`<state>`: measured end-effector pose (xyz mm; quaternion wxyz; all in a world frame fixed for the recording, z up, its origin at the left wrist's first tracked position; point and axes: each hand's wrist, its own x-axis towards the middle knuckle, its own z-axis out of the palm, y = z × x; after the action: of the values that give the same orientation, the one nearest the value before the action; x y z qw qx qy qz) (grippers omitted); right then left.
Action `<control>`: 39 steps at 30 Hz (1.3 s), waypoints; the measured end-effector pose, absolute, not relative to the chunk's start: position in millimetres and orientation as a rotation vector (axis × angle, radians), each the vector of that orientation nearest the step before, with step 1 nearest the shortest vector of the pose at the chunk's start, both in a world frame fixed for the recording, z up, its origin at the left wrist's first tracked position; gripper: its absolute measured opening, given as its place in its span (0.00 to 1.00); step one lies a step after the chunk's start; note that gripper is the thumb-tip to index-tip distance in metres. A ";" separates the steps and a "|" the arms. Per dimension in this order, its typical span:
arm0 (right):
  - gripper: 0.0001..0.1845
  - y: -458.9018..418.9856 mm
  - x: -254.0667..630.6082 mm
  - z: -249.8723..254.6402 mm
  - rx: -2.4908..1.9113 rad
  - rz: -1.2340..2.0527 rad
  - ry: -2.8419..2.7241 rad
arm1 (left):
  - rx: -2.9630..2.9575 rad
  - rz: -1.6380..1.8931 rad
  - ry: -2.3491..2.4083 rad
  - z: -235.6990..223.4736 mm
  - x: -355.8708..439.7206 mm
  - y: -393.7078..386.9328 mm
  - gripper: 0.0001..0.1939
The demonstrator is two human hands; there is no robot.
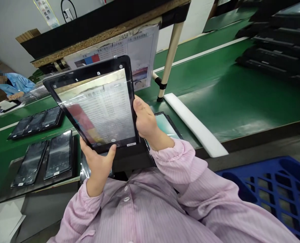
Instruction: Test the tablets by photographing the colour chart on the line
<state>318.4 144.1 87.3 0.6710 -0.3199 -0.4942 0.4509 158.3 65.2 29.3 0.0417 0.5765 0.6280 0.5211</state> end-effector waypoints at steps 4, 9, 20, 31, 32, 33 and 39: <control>0.27 143.4 319.5 81.4 -0.762 1.020 -1.136 | 1.679 1.628 1.996 29.1 162.8 65.2 0.51; 0.34 142.0 321.6 73.0 -0.918 0.946 -1.200 | 1.668 1.598 2.018 26.2 166.8 63.7 0.52; 0.37 143.5 324.0 64.9 -0.925 0.933 -1.207 | 1.702 1.598 1.976 22.5 171.4 62.4 0.54; 0.33 150.5 326.1 63.1 -0.669 0.956 -1.195 | 1.820 1.598 2.045 15.5 171.2 65.6 0.56; 0.33 150.4 326.2 63.0 -0.678 0.954 -1.195 | 1.825 1.596 2.045 15.4 170.9 65.7 0.58; 0.33 150.2 326.3 63.0 -0.682 0.956 -1.192 | 1.829 1.597 2.044 15.4 170.6 65.6 0.59; 0.28 149.2 328.0 64.5 -0.572 1.027 -1.171 | 1.856 1.616 2.002 14.6 172.0 65.3 0.59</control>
<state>328.0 149.2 64.5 0.6750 -0.2544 -0.5207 0.4567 172.0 65.3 14.6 -0.0152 0.5850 0.6310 0.5093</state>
